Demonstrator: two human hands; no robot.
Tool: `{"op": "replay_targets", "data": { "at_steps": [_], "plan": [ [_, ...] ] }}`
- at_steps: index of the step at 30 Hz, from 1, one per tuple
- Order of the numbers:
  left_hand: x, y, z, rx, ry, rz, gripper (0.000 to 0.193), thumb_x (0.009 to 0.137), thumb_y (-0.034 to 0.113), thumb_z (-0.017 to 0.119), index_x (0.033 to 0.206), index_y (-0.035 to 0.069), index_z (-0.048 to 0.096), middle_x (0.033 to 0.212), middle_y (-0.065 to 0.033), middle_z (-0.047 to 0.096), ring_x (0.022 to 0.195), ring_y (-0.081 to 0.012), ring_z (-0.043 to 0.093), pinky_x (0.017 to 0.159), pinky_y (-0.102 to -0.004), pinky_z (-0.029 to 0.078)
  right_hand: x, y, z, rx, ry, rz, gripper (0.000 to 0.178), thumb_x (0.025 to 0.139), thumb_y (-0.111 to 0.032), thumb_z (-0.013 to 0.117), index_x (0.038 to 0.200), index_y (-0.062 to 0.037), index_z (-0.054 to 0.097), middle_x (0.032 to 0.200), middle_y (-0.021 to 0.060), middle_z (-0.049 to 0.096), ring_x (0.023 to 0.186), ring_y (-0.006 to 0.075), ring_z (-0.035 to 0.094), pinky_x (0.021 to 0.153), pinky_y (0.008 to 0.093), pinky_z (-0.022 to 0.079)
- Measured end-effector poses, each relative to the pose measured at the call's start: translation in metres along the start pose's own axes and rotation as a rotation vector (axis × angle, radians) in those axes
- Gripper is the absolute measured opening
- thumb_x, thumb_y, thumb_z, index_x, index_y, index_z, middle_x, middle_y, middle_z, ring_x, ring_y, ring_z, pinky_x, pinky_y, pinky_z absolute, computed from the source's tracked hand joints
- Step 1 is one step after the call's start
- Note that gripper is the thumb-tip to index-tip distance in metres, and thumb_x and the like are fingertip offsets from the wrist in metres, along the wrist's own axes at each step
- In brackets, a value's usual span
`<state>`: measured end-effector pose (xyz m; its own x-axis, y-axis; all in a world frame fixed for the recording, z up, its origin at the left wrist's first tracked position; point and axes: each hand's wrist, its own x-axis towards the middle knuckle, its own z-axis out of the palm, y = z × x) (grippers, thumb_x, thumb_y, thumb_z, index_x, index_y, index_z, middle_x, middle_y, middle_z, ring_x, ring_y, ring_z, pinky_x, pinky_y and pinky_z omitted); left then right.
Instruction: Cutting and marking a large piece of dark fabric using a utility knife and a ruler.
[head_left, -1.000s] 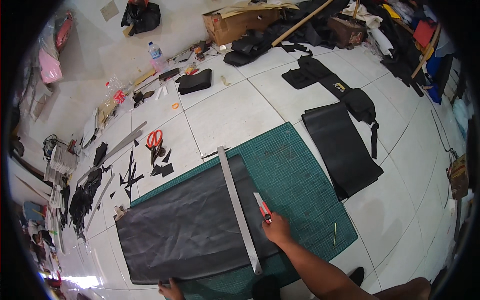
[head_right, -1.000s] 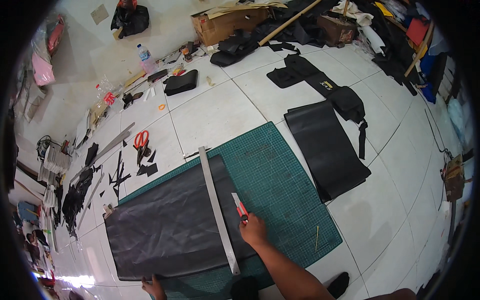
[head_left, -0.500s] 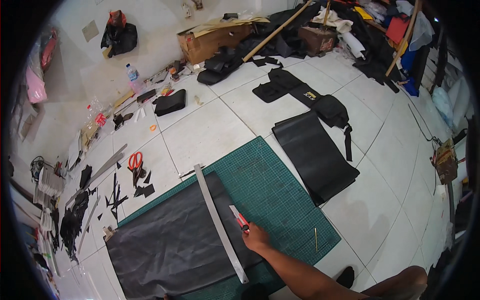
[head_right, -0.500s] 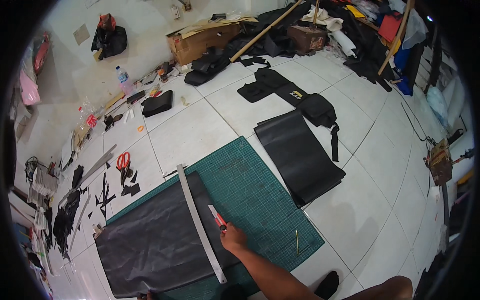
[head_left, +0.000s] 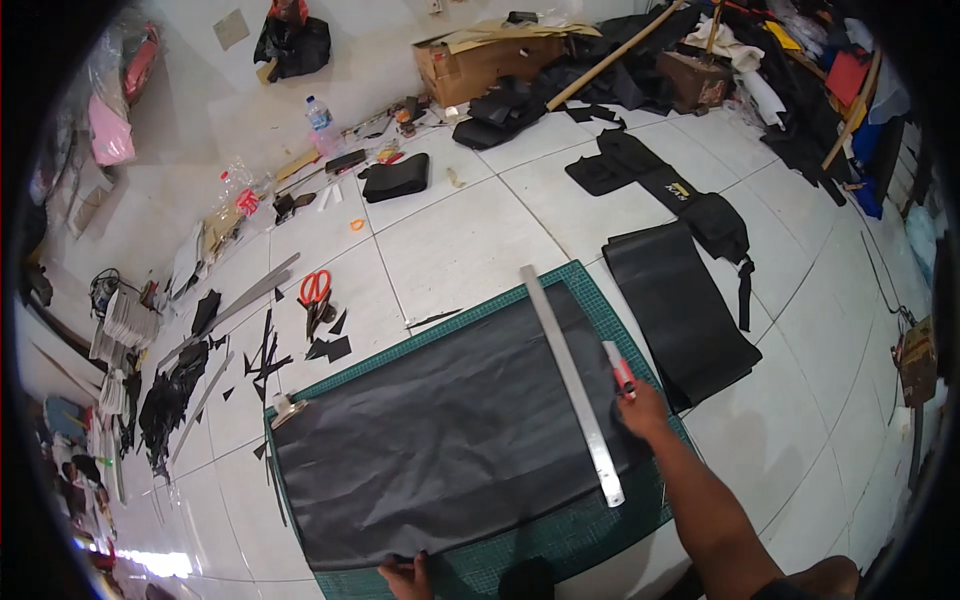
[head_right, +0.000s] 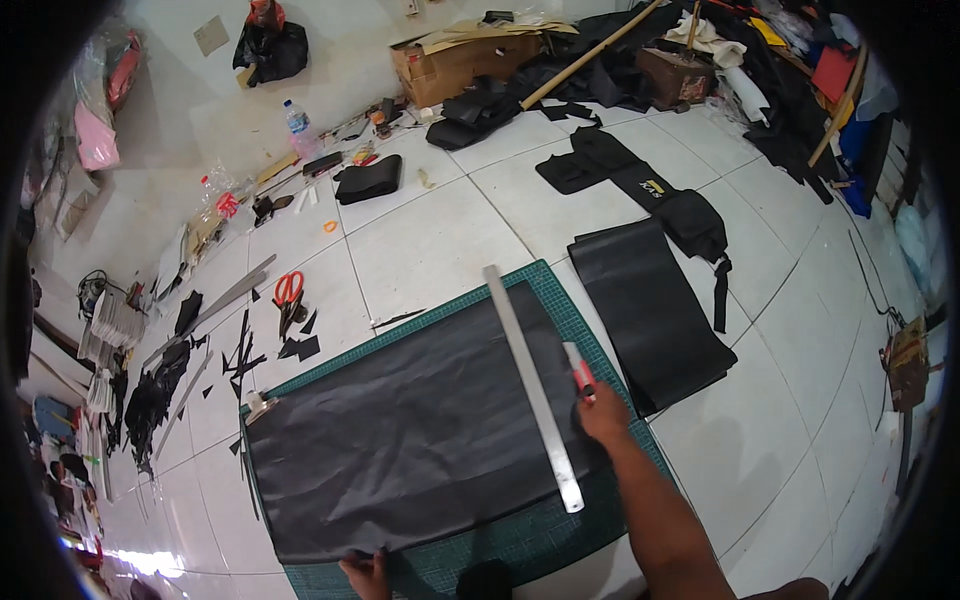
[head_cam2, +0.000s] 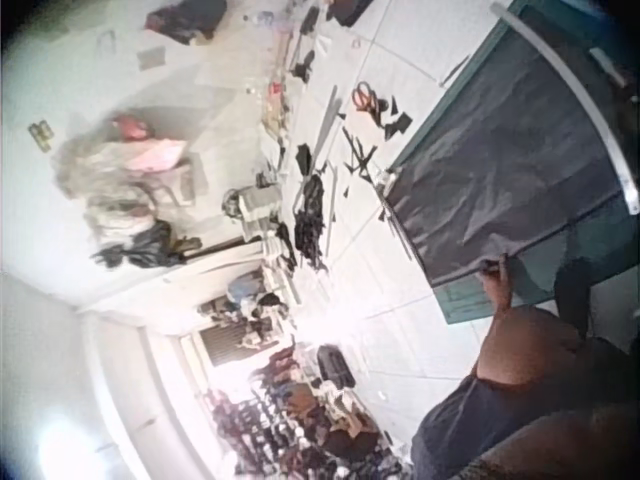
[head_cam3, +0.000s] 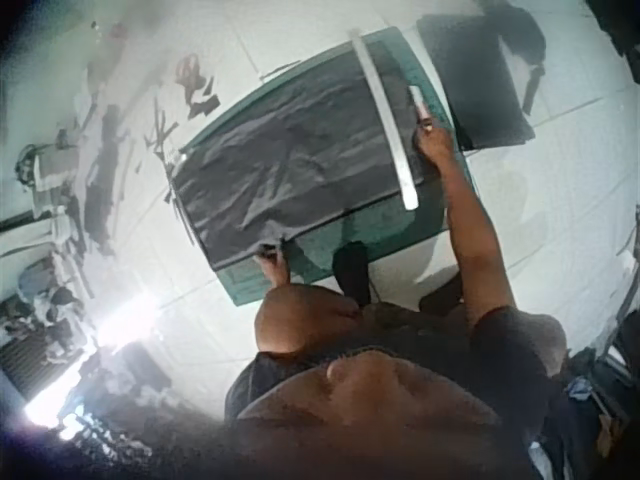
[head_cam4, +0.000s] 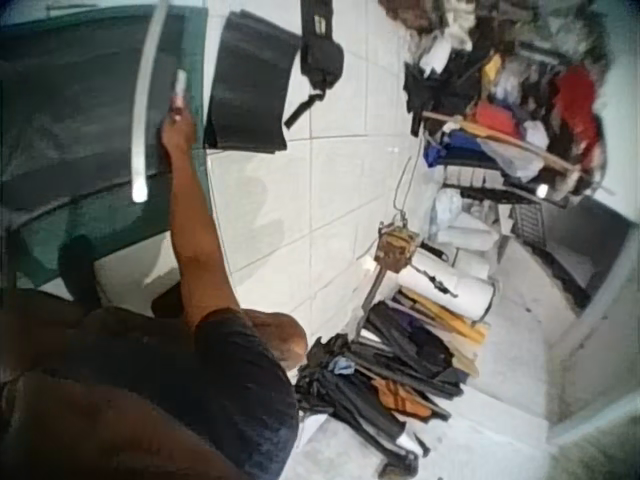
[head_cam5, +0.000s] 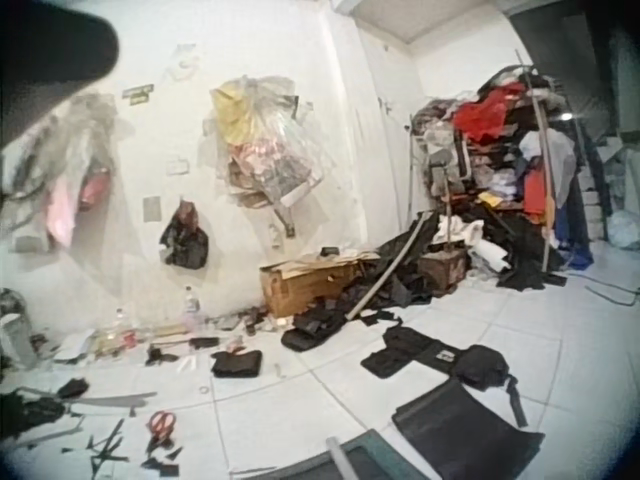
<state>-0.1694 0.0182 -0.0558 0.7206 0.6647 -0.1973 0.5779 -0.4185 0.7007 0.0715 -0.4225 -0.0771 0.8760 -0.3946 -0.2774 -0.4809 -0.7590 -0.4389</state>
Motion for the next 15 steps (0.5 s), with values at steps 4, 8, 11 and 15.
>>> {"op": "replay_targets", "data": {
  "at_steps": [4,8,11,15],
  "plan": [
    [-0.003,-0.018,0.002,-0.015,-0.023,0.071,0.044,0.089,0.025,0.074,0.115,0.001,0.048,0.086,-0.0111,0.057,0.073,-0.0229,0.053,0.072,-0.0361,0.048,0.012,0.006,-0.012,0.044,-0.014,-0.031,0.035,0.082,-0.026,0.071,0.106,-0.002,0.06,0.103,0.0216,0.067,0.099,0.0403,0.065,0.085,0.0486,0.052],
    [0.01,-0.019,0.0,0.127,-0.014,0.117,0.039,0.092,0.025,0.07,0.117,0.004,0.049,0.085,-0.0108,0.058,0.071,-0.0246,0.052,0.071,-0.0367,0.048,-0.017,-0.004,-0.011,0.032,0.318,-0.276,0.036,0.082,-0.026,0.072,0.106,-0.0031,0.059,0.107,0.0182,0.063,0.101,0.0401,0.062,0.085,0.0488,0.051],
    [0.019,0.009,0.008,0.165,-0.115,0.198,0.033,0.09,0.023,0.07,0.112,0.003,0.056,0.088,-0.0128,0.061,0.079,-0.027,0.058,0.074,-0.0371,0.049,-0.045,-0.012,0.017,0.162,0.113,-0.19,0.034,0.083,-0.025,0.073,0.106,-0.0038,0.058,0.11,0.0166,0.059,0.101,0.0404,0.06,0.083,0.0496,0.051],
    [0.035,0.071,0.053,0.066,-0.454,0.494,0.026,0.087,0.022,0.071,0.101,0.002,0.065,0.083,-0.0135,0.063,0.079,-0.0301,0.064,0.075,-0.0399,0.051,-0.078,-0.035,0.035,0.17,0.144,-0.127,0.032,0.084,-0.022,0.072,0.107,-0.0049,0.058,0.105,0.0179,0.062,0.099,0.0405,0.061,0.082,0.049,0.051]
  ]
}}
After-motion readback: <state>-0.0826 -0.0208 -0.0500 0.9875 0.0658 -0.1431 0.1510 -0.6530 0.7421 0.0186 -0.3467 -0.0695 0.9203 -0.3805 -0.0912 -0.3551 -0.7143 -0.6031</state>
